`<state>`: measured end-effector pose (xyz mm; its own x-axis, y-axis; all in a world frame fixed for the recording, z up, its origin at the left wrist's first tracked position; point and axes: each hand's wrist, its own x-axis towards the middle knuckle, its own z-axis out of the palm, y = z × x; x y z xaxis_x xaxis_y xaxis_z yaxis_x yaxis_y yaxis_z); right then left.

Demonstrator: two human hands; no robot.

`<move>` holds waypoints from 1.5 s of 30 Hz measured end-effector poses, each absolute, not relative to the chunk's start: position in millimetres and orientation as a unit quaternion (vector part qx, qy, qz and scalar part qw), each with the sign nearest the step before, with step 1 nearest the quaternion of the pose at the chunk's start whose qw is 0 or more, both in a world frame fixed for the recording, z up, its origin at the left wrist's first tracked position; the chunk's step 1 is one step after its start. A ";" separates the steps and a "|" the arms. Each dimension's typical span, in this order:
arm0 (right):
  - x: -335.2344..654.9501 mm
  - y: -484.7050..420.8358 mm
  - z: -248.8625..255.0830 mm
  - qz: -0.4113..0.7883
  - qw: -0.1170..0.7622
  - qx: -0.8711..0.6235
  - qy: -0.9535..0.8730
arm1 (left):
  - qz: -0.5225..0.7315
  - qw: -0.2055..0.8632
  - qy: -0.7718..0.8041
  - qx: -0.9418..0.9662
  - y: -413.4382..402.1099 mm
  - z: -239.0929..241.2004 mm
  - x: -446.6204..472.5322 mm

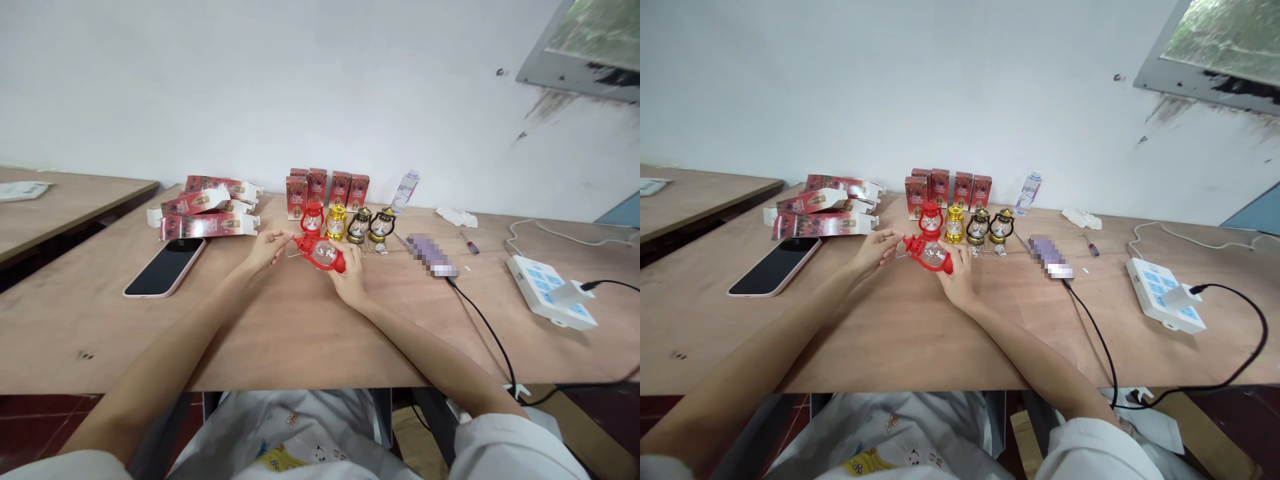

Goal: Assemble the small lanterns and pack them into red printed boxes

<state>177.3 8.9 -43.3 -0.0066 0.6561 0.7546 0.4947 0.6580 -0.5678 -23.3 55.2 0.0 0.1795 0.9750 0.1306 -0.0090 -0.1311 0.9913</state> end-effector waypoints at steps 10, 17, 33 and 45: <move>170.7 11.6 -46.3 0.236 0.598 -0.408 -0.648 | 0.495 0.483 0.402 0.600 55.9 -2.0 -23.5; 167.8 14.8 -53.2 0.267 0.616 -0.425 -0.607 | 0.501 0.504 0.404 0.576 60.0 -12.9 -20.6; 193.7 16.2 -47.5 -0.019 0.488 -0.350 -0.800 | 0.459 0.456 0.401 0.649 60.5 -12.3 -31.2; 192.2 16.0 -47.3 -0.001 0.506 -0.336 -0.795 | 0.467 0.475 0.388 0.638 59.0 -11.1 -29.7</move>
<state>192.2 16.0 -47.3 -0.2625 0.5331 0.8043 0.5349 0.7741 -0.3386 -29.7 59.0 -11.1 0.2639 0.9375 0.2270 0.0512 -0.2486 0.9672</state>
